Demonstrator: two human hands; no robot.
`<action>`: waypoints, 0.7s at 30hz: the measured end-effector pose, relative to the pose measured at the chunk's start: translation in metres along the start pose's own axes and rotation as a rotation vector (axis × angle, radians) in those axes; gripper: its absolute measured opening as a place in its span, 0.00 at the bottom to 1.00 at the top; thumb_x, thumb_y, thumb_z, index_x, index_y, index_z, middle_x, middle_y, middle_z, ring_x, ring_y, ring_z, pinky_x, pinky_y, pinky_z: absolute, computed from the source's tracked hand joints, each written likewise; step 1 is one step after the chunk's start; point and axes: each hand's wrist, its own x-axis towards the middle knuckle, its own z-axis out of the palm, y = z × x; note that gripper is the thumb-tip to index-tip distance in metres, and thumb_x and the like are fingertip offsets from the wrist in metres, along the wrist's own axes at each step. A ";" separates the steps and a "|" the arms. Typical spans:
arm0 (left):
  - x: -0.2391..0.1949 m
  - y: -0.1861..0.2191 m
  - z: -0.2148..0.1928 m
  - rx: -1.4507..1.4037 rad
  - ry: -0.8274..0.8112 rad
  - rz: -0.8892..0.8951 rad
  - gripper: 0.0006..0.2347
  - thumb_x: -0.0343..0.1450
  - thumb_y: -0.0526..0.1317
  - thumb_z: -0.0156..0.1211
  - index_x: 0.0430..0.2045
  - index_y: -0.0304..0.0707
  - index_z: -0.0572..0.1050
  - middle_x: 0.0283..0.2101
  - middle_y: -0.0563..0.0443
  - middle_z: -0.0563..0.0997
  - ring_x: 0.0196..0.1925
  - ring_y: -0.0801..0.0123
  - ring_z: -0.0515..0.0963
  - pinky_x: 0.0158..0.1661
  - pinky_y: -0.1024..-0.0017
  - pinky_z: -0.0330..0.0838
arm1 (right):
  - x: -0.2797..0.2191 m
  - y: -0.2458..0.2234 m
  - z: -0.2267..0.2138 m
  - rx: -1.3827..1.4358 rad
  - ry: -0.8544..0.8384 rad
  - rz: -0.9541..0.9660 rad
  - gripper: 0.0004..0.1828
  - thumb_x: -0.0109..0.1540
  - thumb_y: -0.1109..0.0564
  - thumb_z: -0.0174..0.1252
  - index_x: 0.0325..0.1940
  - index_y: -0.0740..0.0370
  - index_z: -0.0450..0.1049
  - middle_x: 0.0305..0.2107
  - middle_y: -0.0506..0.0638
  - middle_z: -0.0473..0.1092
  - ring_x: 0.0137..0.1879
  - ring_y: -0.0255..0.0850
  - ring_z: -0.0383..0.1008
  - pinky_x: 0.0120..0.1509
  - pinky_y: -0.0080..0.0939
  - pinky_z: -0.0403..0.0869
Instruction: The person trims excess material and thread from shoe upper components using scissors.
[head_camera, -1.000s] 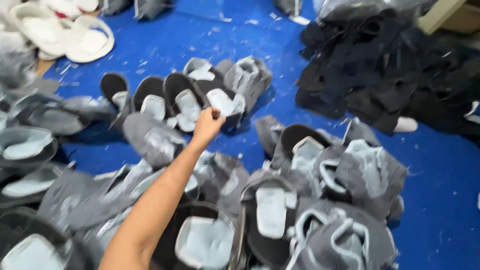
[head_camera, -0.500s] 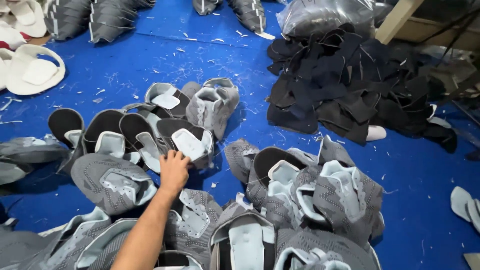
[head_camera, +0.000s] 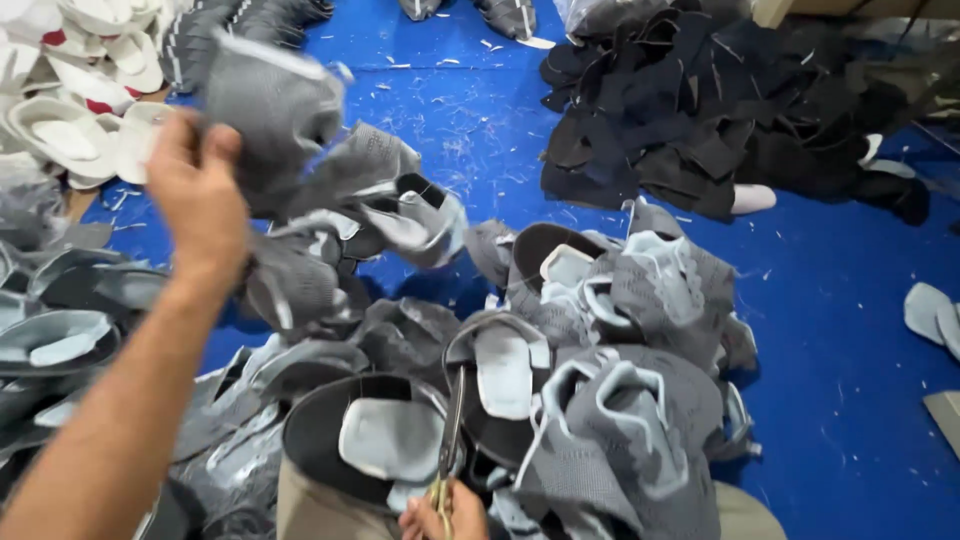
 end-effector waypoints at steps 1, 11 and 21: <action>0.007 0.025 -0.017 -0.046 -0.005 0.059 0.07 0.81 0.27 0.57 0.34 0.31 0.67 0.34 0.60 0.68 0.36 0.80 0.62 0.36 0.76 0.58 | 0.003 -0.042 0.013 0.000 -0.008 0.002 0.14 0.60 0.56 0.65 0.39 0.68 0.71 0.24 0.59 0.77 0.25 0.41 0.78 0.31 0.40 0.77; -0.027 0.212 -0.063 -0.148 -0.155 0.261 0.06 0.84 0.30 0.60 0.41 0.23 0.72 0.34 0.53 0.72 0.31 0.76 0.65 0.34 0.77 0.58 | -0.045 -0.123 0.040 0.066 0.101 -0.207 0.12 0.62 0.55 0.62 0.40 0.68 0.71 0.28 0.56 0.79 0.29 0.40 0.80 0.35 0.39 0.78; -0.259 0.023 -0.056 -0.201 0.139 -0.456 0.08 0.81 0.41 0.49 0.46 0.36 0.71 0.33 0.55 0.75 0.29 0.76 0.72 0.29 0.73 0.67 | -0.077 -0.161 0.045 -0.013 0.121 -0.373 0.12 0.64 0.55 0.62 0.38 0.68 0.70 0.28 0.55 0.77 0.29 0.37 0.78 0.36 0.36 0.77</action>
